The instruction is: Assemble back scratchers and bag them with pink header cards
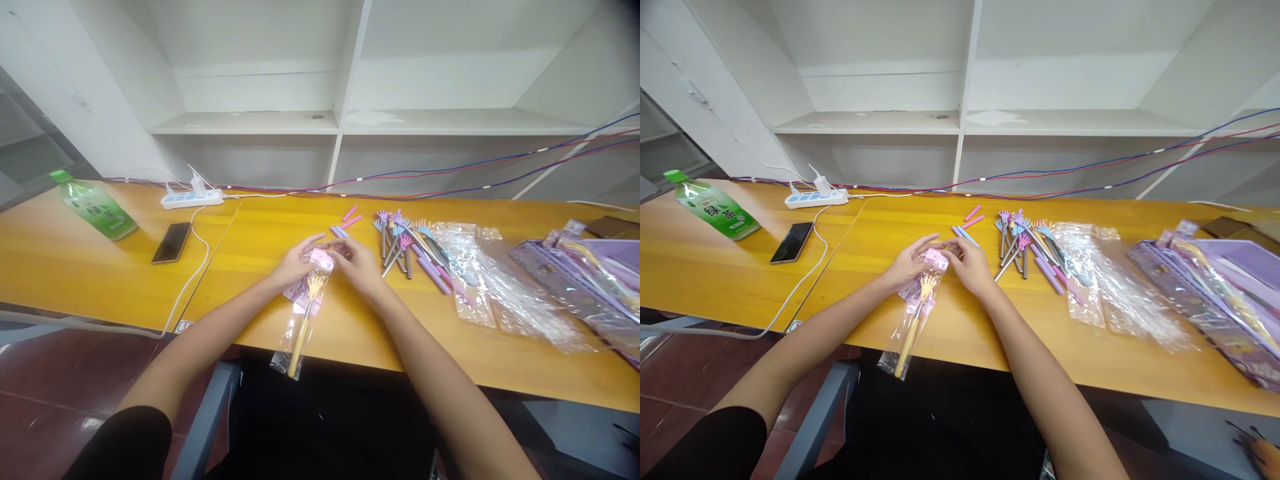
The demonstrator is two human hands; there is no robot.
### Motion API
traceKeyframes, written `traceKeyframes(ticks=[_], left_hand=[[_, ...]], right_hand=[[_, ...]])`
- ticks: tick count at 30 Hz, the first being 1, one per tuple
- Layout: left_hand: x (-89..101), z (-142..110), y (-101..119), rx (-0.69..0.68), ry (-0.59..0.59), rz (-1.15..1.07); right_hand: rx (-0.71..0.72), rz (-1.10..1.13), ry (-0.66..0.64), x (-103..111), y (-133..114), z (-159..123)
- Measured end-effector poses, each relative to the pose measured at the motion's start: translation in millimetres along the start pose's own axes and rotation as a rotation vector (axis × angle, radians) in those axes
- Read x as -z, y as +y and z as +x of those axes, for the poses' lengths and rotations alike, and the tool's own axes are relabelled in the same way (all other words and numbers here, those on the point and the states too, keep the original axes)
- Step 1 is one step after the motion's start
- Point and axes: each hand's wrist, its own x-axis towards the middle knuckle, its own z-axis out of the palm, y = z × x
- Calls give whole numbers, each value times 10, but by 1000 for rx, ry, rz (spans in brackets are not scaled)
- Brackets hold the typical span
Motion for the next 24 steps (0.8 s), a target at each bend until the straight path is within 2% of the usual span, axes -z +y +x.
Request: traceKeyframes(ticks=[2,5,8,15,24], left_hand=[[8,-2,-17,31,37,7],[12,-10,-11,176,28,41],[4,-17,1,260,-11,105],[31,31,-35,80,119,101],[30,38,-58,54,84,96]], right_hand=[[21,-9,49,12,0,9],[44,-48,133,53,-21,16],[95,-97,117,86,-42,13],[234,-68,-29,27,-41,-15],[282,-83,-28,88,-41,-13]])
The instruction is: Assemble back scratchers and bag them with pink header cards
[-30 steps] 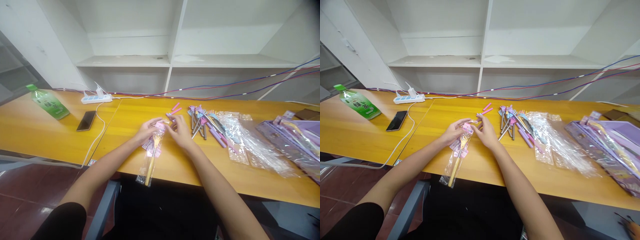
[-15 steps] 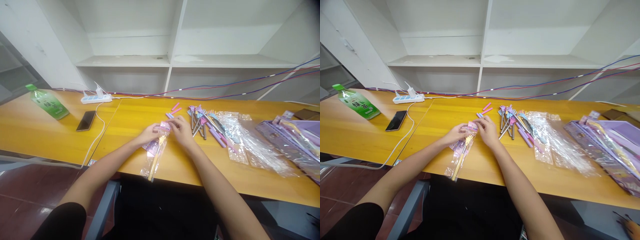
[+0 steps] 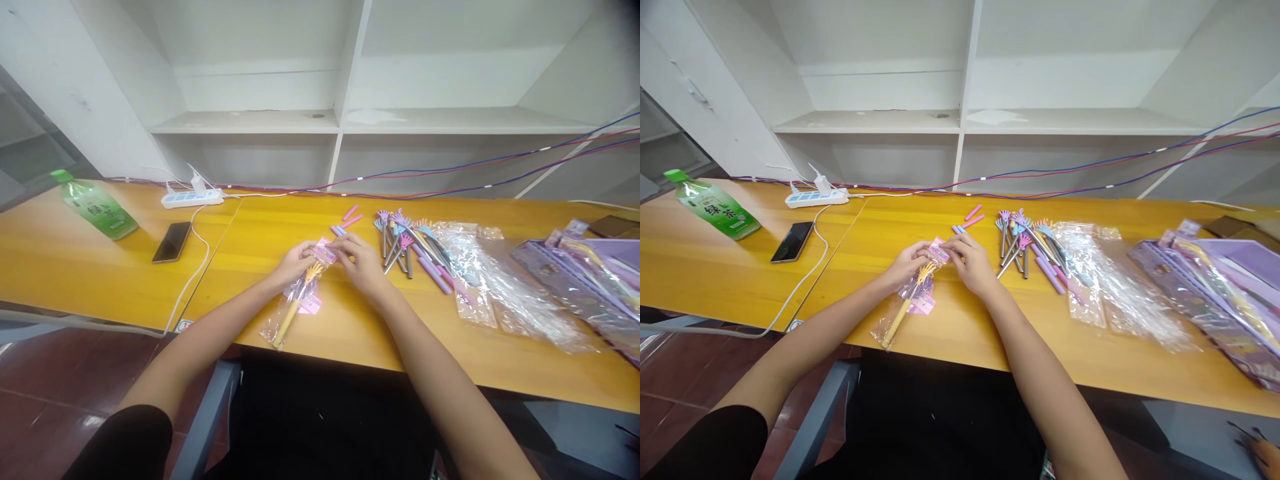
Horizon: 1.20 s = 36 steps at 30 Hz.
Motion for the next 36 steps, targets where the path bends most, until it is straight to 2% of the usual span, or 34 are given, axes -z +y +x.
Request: traceKeyframes(ticks=[7,11,16,18,21,23,27,30,36], left_hand=[[-18,1,-10,-15,11,-49],[-25,3,0,-29,37,-49],[-25,6,13,-1,84,-34],[-8,12,4,5,90,-22],[27,22,-22,-21,113,37],[44,24,-39,-50,121,99],[49,17,-63,-76,116,168],[43,15,-73,-77,118,195],[1,-1,-49,-69,119,227]], right_hand=[[72,3,-32,20,-46,11],[12,30,-63,45,-111,-10],[-25,54,-163,15,-192,-3],[-89,105,-152,-41,-179,1],[-271,215,-39,-131,-134,-2],[-389,220,-9,-165,-118,-3],[-539,179,-137,-164,-143,5],[-564,251,-189,-157,-149,9],[-520,358,-188,-187,-57,7]])
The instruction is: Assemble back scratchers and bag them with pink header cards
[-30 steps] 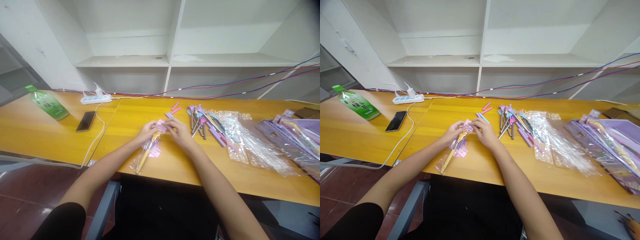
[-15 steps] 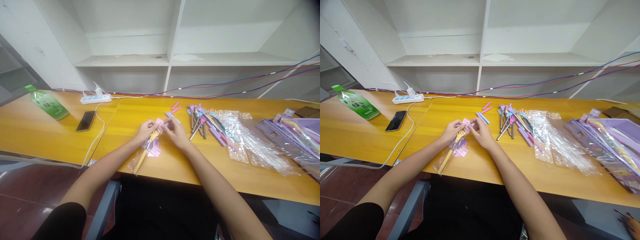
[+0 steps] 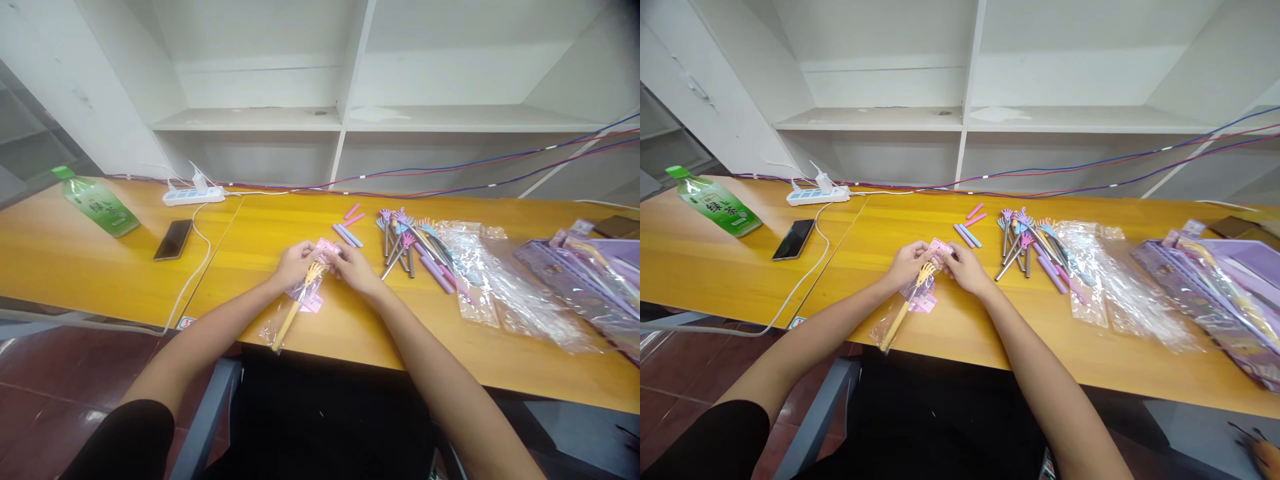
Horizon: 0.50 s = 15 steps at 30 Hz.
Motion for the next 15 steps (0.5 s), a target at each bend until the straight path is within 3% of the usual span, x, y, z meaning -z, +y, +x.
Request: traceKeyframes(ticks=[7,15], left_hand=[[-6,-27,139,-30,35,0],[40,-11,128,-68,59,24]], right_hand=[[11,56,-3,71,-20,35],[-26,86,50,138,-35,36]])
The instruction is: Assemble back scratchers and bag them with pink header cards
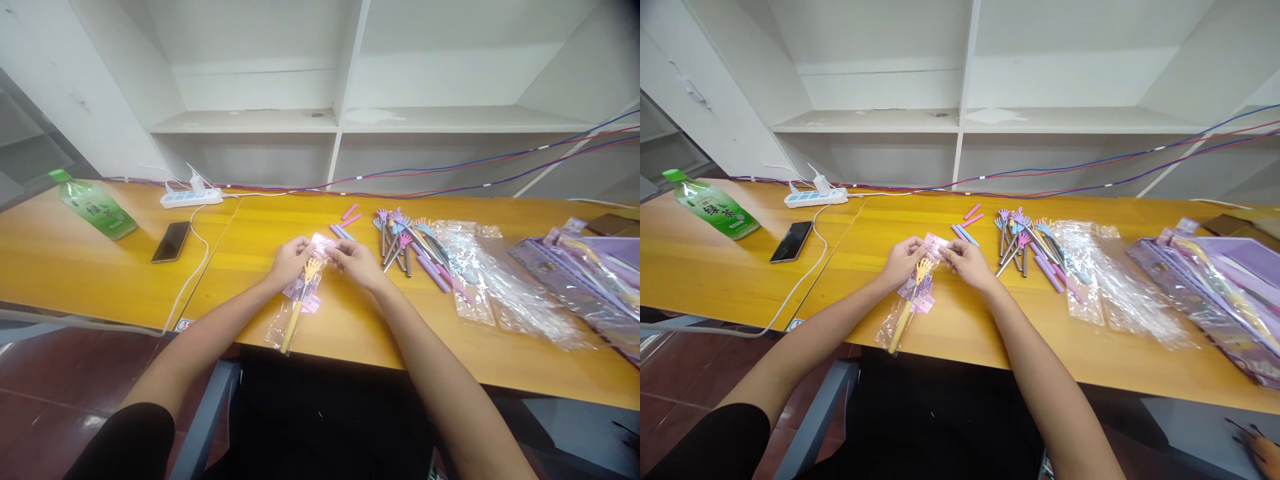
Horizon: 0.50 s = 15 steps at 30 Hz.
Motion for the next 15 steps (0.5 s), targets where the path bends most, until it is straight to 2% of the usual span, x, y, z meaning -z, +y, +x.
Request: traceKeyframes(ticks=[3,8,11,15], left_hand=[[94,68,21,-1,91,-42],[270,201,45,-9,314,-120],[279,217,20,-42,375,-133],[218,192,-26,-57,390,-133]], right_hand=[[6,-1,49,62,14,4],[43,-114,105,163,47,-18],[52,-129,-12,95,18,-67],[62,-176,-281,-119,-43,-154]])
